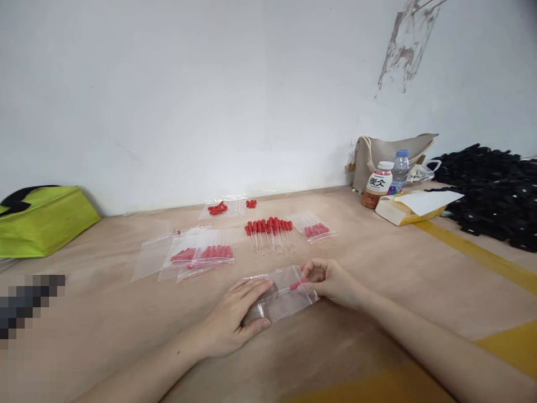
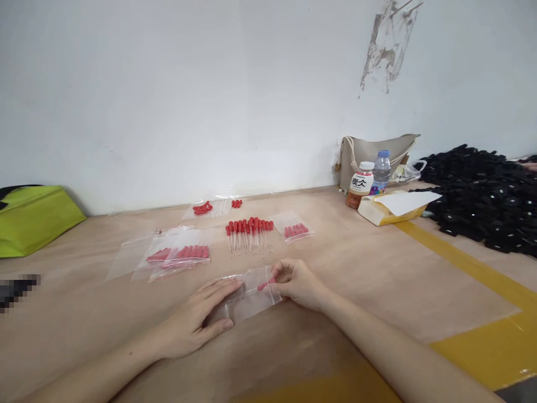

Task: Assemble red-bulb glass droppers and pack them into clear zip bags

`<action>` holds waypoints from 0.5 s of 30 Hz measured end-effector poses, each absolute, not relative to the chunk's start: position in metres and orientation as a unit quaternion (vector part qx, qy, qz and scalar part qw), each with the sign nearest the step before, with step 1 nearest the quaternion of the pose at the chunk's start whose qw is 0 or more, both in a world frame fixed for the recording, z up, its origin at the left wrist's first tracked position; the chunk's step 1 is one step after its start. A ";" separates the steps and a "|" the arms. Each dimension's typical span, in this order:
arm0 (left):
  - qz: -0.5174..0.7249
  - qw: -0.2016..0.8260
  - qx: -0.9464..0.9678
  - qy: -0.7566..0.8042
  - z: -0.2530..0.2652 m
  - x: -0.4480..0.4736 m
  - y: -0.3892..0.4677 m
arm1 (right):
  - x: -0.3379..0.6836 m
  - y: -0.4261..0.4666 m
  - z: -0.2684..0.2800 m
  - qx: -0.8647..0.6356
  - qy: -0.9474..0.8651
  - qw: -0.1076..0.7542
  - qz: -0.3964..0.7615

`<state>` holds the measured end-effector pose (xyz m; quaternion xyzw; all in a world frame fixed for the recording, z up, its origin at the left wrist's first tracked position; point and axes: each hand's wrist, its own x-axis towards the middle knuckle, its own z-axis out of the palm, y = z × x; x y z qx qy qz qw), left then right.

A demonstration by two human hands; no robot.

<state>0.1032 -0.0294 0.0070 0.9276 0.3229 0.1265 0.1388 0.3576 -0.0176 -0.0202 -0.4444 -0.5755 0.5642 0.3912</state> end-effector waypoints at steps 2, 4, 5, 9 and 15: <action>0.123 0.142 0.928 0.321 0.008 0.104 -0.029 | 0.356 -0.016 -0.021 -0.446 -0.575 0.411 0.549; 0.115 0.148 0.930 0.316 0.009 0.104 -0.028 | 0.356 -0.015 -0.022 -0.454 -0.605 0.418 0.504; 0.112 0.153 0.931 0.311 0.009 0.103 -0.027 | 0.356 -0.015 -0.022 -0.456 -0.628 0.414 0.476; 0.119 0.176 0.935 0.284 0.007 0.096 -0.022 | 0.359 -0.021 -0.020 -0.444 -0.734 0.361 0.367; 0.155 0.202 0.927 0.275 0.001 0.089 -0.017 | 0.372 -0.008 -0.020 -0.551 -0.718 0.340 0.256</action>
